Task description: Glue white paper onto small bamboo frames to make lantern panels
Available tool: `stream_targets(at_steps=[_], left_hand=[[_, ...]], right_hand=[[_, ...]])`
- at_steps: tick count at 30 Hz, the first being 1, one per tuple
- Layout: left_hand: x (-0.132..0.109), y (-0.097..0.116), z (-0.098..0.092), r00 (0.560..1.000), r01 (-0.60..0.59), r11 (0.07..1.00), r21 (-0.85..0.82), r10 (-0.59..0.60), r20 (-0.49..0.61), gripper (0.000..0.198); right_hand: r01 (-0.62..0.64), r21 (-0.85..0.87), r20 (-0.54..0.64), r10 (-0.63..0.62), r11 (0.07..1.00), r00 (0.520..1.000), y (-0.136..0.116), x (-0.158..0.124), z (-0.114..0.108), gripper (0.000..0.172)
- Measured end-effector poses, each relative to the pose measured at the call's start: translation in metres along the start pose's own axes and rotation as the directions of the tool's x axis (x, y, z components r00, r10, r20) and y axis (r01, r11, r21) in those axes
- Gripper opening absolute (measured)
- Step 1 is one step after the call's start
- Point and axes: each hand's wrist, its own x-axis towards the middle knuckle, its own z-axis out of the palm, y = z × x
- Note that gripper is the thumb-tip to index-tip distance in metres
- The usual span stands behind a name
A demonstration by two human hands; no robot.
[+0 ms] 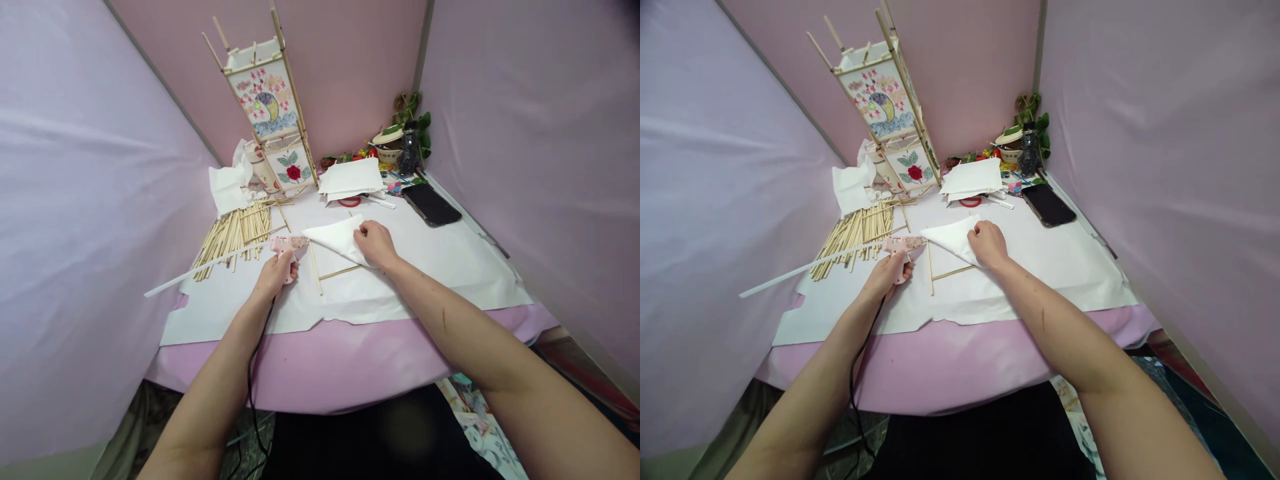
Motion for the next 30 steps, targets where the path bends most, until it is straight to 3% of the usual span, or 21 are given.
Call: stream_targets(at_steps=[16, 30], left_hand=[[-0.0035, 0.0045, 0.0000, 0.999, -0.011, 0.973, 0.232, 0.023, -0.046, 0.033], [-0.0019, 0.0016, -0.0001, 0.999, -0.001, 0.980, 0.198, 0.009, -0.039, 0.033]], right_hand=[[0.014, -0.005, 0.003, -0.014, 1.000, 1.000, 0.0017, 0.0001, 0.0013, 0.017], [0.009, -0.009, 0.025, -0.009, 1.000, 1.000, 0.0011, -0.0004, -0.0003, 0.017]])
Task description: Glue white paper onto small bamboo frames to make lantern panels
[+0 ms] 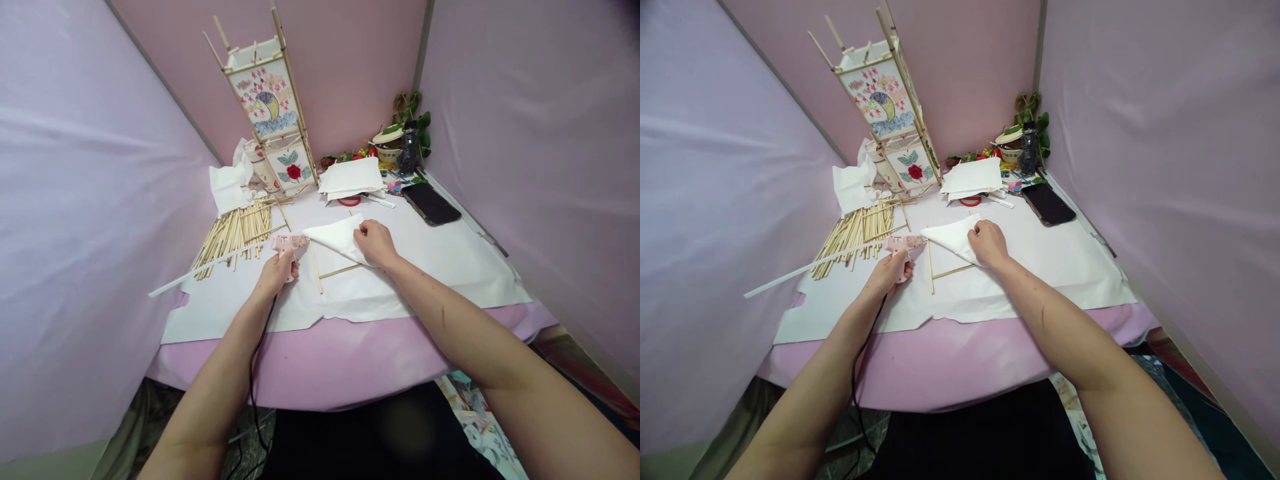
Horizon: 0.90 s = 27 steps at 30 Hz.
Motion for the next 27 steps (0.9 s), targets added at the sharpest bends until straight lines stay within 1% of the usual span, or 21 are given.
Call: stream_targets(at_steps=[6, 11, 18, 22, 27], left_hand=[[-0.004, 0.005, 0.001, 1.000, -0.011, 1.000, -0.015, 0.011, 0.001, 0.030], [-0.008, 0.005, -0.002, 1.000, -0.011, 0.999, 0.030, 0.011, 0.015, 0.034], [-0.017, 0.002, -0.005, 0.997, -0.008, 0.999, -0.036, 0.010, 0.072, 0.035], [-0.022, 0.004, -0.004, 0.998, 0.012, 1.000, -0.027, -0.010, 0.054, 0.033], [-0.023, 0.003, -0.006, 0.999, 0.004, 1.000, 0.019, -0.004, 0.035, 0.033]], right_hand=[[0.010, 0.005, -0.010, -0.010, 1.000, 1.000, 0.000, 0.000, 0.000, 0.017], [0.006, 0.001, -0.006, -0.006, 1.000, 1.000, 0.000, 0.000, 0.000, 0.017], [0.002, 0.014, -0.012, -0.002, 1.000, 1.000, 0.000, 0.000, 0.000, 0.018], [0.000, 0.006, -0.003, 0.000, 1.000, 1.000, -0.001, -0.001, -0.001, 0.018], [0.001, 0.006, -0.004, -0.001, 1.000, 1.000, -0.001, -0.001, -0.001, 0.018]])
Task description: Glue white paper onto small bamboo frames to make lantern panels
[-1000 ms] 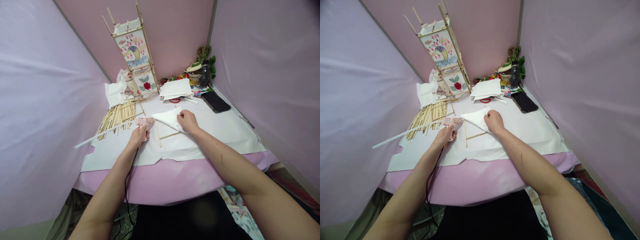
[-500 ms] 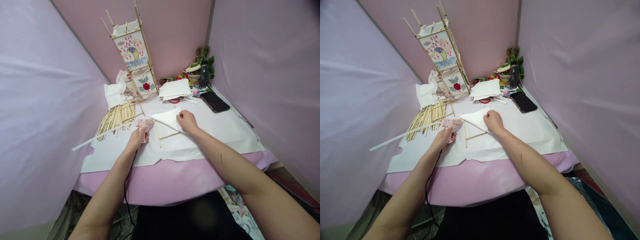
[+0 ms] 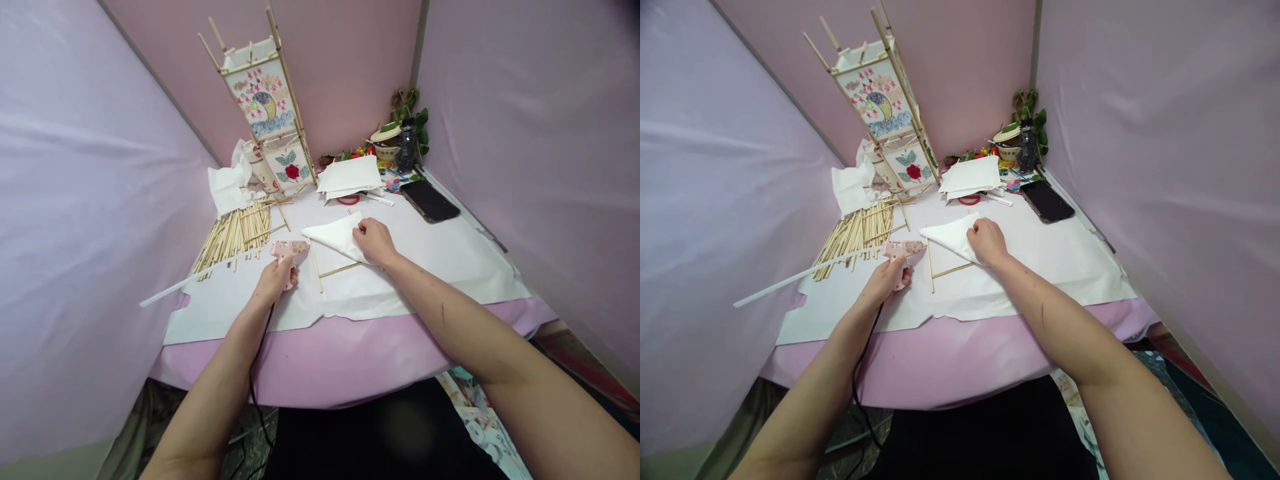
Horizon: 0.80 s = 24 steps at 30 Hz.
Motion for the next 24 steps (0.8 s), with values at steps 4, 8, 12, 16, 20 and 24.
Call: stream_targets(at_steps=[4, 8, 12, 16, 20, 24], left_hand=[[0.001, -0.001, -0.001, 1.000, 0.000, 1.000, -0.001, 0.000, 0.016, 0.033], [0.000, -0.002, 0.000, 0.999, 0.004, 0.999, -0.053, -0.002, 0.037, 0.030], [-0.008, -0.002, -0.001, 0.999, -0.009, 1.000, -0.020, 0.010, 0.034, 0.031], [-0.018, -0.003, -0.003, 0.999, -0.001, 1.000, -0.014, 0.002, 0.044, 0.032], [-0.021, -0.009, -0.003, 0.999, 0.014, 1.000, -0.009, -0.014, 0.046, 0.033], [-0.021, -0.012, -0.003, 0.998, 0.043, 0.999, -0.009, -0.043, 0.048, 0.033]], right_hand=[[0.011, -0.010, -0.008, -0.011, 1.000, 1.000, 0.001, 0.001, 0.001, 0.018], [0.011, -0.018, -0.002, -0.011, 1.000, 1.000, 0.001, 0.000, 0.000, 0.017], [0.010, -0.018, 0.001, -0.010, 1.000, 1.000, 0.001, 0.000, 0.000, 0.017], [0.009, -0.008, 0.000, -0.009, 1.000, 1.000, 0.002, 0.000, 0.001, 0.018], [0.015, -0.003, -0.005, -0.015, 1.000, 1.000, 0.002, 0.000, 0.001, 0.018], [0.010, -0.003, 0.002, -0.010, 1.000, 1.000, 0.002, -0.001, 0.001, 0.018]])
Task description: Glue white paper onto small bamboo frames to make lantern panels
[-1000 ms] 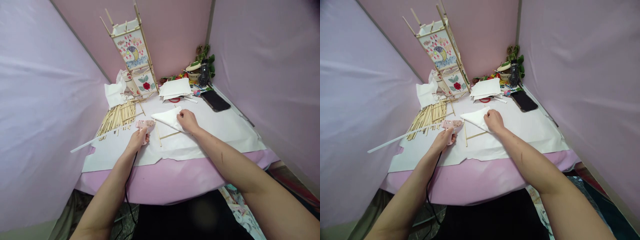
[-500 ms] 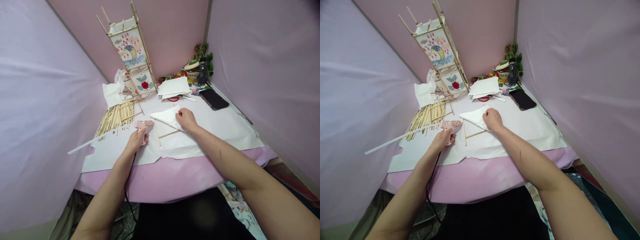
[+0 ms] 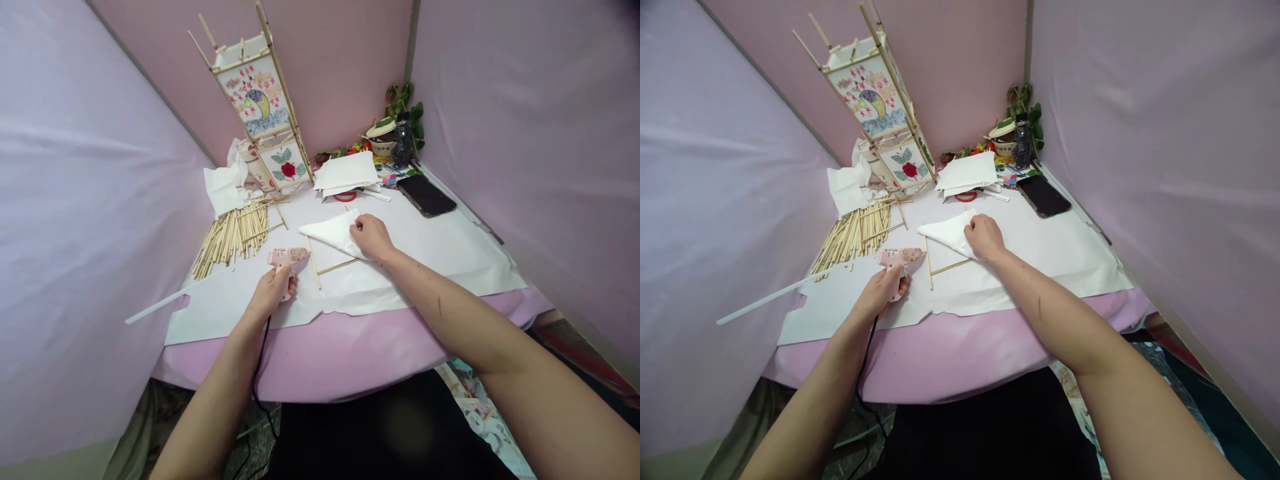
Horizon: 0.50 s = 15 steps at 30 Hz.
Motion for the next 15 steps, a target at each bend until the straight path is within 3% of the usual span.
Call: stream_targets(at_steps=[15], left_hand=[[-0.014, 0.003, -0.003, 0.999, -0.022, 0.997, 0.068, 0.020, 0.033, 0.032]], right_hand=[[0.010, -0.040, 0.008, -0.010, 0.999, 1.000, 0.002, 0.002, 0.002, 0.018]])
